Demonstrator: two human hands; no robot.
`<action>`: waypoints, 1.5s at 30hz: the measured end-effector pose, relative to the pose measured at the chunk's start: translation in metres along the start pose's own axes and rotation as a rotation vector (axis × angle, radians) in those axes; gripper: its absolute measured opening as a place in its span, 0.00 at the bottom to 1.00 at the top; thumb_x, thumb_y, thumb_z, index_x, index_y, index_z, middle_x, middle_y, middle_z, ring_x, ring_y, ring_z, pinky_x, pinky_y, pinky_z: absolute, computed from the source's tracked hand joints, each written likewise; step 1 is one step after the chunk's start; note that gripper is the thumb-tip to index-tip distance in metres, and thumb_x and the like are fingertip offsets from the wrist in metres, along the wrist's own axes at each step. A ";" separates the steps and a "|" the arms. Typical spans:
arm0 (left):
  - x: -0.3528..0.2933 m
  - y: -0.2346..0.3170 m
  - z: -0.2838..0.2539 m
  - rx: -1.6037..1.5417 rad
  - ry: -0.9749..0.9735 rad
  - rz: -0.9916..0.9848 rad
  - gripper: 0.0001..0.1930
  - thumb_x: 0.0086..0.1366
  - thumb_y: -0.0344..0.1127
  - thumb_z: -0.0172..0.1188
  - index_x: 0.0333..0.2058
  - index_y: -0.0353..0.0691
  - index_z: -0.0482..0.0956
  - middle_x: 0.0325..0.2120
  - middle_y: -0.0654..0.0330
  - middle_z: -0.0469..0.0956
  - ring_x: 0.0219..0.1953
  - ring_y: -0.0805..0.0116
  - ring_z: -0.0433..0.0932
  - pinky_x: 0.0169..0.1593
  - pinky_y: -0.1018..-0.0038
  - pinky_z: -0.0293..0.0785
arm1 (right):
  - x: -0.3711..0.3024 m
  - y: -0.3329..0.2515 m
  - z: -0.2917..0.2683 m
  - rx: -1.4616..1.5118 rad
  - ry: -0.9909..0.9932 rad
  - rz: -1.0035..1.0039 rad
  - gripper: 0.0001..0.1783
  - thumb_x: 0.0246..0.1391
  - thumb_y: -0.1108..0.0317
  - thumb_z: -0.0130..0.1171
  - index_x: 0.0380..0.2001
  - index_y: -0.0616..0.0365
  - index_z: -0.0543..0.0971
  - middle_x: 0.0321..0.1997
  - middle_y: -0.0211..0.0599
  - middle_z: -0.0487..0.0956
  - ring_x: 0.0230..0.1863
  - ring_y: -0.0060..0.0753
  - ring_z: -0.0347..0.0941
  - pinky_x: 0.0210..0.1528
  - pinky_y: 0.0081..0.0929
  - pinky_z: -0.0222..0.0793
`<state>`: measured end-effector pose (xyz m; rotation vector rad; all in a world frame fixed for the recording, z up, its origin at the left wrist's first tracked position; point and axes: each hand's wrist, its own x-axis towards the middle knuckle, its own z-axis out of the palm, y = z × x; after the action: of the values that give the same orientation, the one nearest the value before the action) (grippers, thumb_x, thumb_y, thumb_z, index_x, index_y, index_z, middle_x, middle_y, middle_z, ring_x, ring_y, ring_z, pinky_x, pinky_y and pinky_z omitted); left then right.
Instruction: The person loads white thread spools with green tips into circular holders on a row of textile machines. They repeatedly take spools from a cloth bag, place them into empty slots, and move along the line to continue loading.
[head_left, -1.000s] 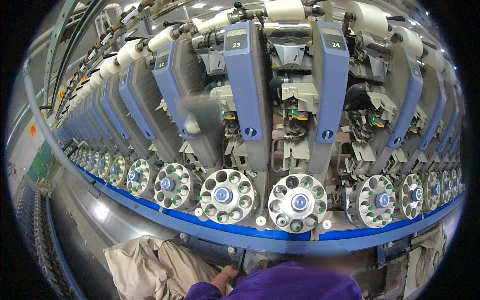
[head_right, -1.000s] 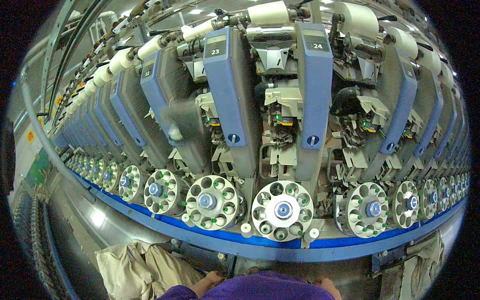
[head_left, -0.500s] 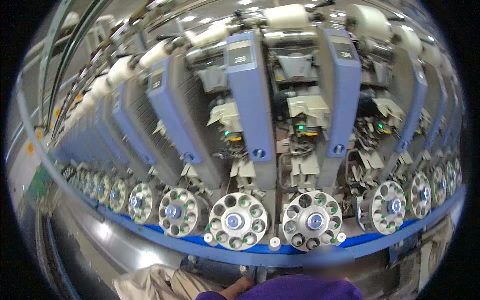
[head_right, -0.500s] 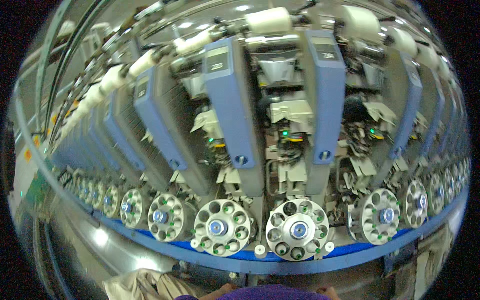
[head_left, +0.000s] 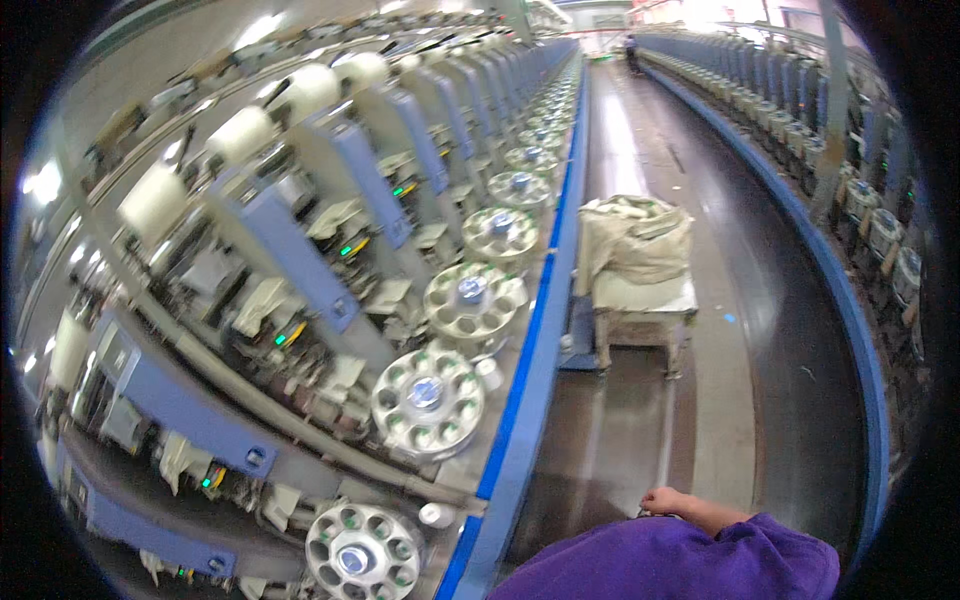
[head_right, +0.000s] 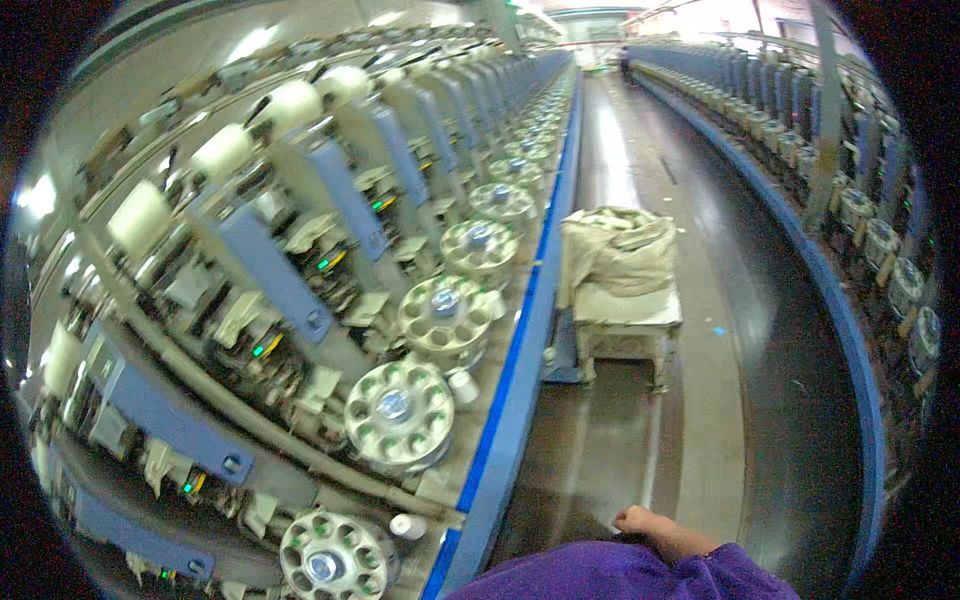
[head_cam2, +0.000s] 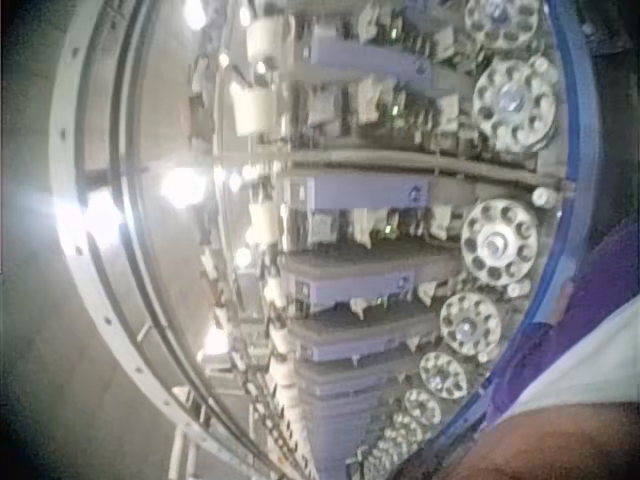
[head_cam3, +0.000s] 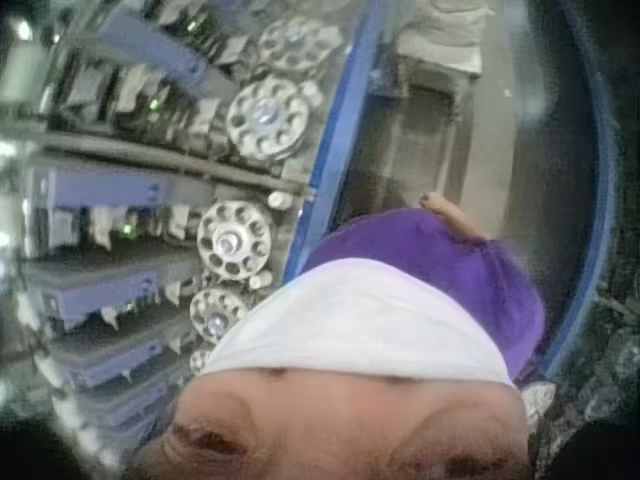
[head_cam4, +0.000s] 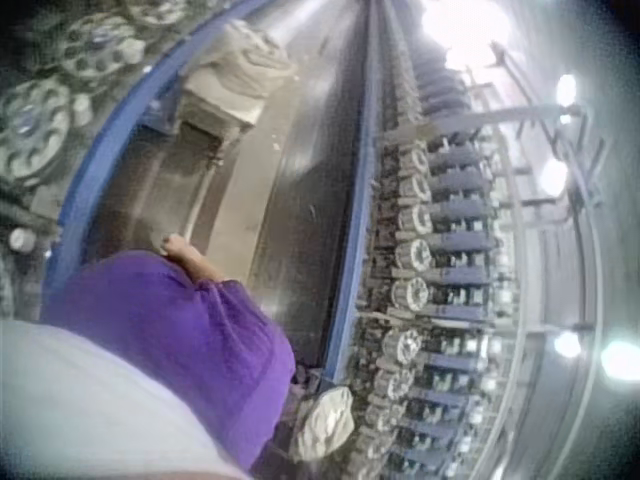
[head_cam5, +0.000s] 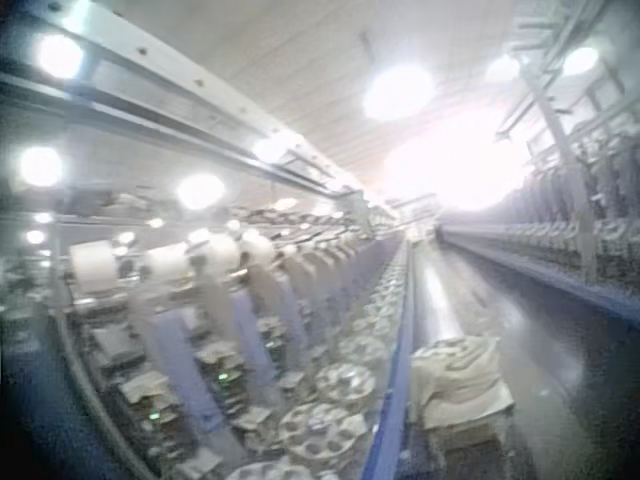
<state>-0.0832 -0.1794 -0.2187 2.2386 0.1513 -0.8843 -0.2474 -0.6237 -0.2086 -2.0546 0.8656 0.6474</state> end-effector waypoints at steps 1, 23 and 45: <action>0.008 0.024 0.020 0.026 -0.026 0.032 0.18 0.58 0.45 0.55 0.42 0.39 0.77 0.38 0.52 0.78 0.42 0.58 0.76 0.47 0.70 0.69 | -0.008 0.026 -0.019 0.003 0.002 0.080 0.20 0.47 0.51 0.53 0.38 0.50 0.80 0.33 0.37 0.81 0.34 0.31 0.77 0.39 0.31 0.71; 0.222 0.624 0.325 0.342 0.188 0.864 0.22 0.52 0.39 0.60 0.45 0.35 0.70 0.44 0.47 0.72 0.49 0.48 0.67 0.53 0.59 0.62 | 0.085 0.225 -0.367 0.574 0.229 0.304 0.21 0.50 0.54 0.54 0.41 0.59 0.77 0.34 0.39 0.80 0.32 0.30 0.76 0.36 0.30 0.71; 0.208 0.909 0.518 0.690 0.013 0.666 0.23 0.64 0.51 0.40 0.28 0.42 0.80 0.29 0.50 0.78 0.35 0.50 0.75 0.42 0.59 0.70 | 0.369 0.151 -0.788 -0.677 0.101 -0.730 0.20 0.56 0.51 0.43 0.30 0.56 0.76 0.31 0.40 0.78 0.37 0.42 0.73 0.45 0.41 0.58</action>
<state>0.1034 -1.2221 -0.0894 2.6282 -0.9746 -0.5886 -0.0149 -1.4687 -0.0995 -2.7828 -0.1360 0.4480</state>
